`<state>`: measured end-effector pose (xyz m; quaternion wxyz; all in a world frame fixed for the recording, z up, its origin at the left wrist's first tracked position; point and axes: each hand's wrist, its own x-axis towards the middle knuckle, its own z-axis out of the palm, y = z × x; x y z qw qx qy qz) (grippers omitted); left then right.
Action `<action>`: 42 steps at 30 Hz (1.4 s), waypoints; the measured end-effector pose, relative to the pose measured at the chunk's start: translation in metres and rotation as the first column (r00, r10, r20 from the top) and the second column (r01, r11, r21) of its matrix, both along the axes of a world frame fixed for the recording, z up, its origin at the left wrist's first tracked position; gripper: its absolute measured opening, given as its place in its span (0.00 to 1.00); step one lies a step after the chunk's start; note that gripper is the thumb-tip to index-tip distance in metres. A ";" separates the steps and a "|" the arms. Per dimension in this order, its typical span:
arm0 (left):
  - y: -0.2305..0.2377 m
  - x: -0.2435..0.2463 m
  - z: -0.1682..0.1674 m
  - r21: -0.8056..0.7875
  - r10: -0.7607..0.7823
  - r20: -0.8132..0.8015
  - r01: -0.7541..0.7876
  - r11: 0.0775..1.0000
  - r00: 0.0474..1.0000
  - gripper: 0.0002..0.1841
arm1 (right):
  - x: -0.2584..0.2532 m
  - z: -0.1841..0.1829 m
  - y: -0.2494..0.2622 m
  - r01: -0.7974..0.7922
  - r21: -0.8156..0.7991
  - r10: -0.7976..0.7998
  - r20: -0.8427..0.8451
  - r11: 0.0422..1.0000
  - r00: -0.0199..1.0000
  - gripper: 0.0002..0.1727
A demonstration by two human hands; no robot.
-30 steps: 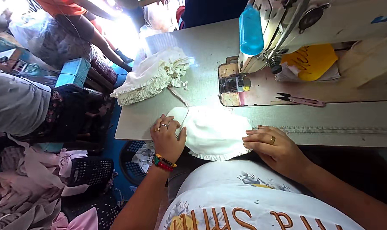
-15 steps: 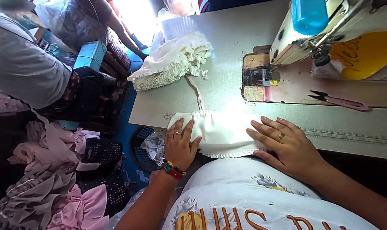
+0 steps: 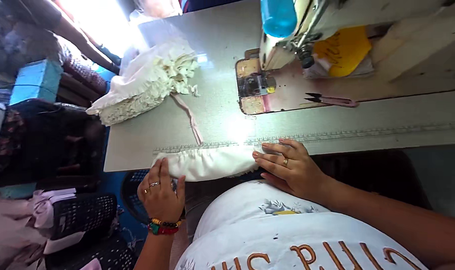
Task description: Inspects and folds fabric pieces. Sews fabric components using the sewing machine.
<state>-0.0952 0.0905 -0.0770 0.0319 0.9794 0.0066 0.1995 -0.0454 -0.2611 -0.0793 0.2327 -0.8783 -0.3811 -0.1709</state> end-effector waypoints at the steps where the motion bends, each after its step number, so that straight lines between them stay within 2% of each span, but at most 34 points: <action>1: 0.001 0.000 -0.002 0.008 0.004 0.014 -0.004 1.000 1.000 0.39 | -0.001 -0.001 0.000 0.014 0.005 -0.014 0.010 1.000 1.000 0.22; 7: 0.004 0.000 -0.003 0.062 0.012 0.046 -0.015 0.998 0.999 0.38 | -0.004 -0.003 -0.002 0.022 0.056 -0.023 0.017 0.998 1.000 0.18; 15: 0.004 0.004 -0.003 0.056 0.030 0.067 -0.034 0.998 0.997 0.39 | -0.001 -0.003 0.003 0.127 0.004 -0.127 0.070 0.992 0.989 0.19; 30: 0.004 0.000 -0.012 0.098 0.083 0.105 -0.094 0.991 0.991 0.37 | 0.008 -0.002 0.008 0.045 0.075 -0.049 0.048 0.996 0.998 0.19; 36: 0.011 0.002 -0.010 0.143 0.098 0.092 -0.111 0.983 0.991 0.38 | 0.012 -0.002 0.012 0.047 0.056 -0.048 0.027 0.997 0.998 0.20; 42: 0.010 0.000 -0.003 0.086 0.084 0.012 -0.085 0.993 0.996 0.38 | 0.006 -0.005 0.010 0.082 0.096 -0.083 0.011 0.992 0.996 0.17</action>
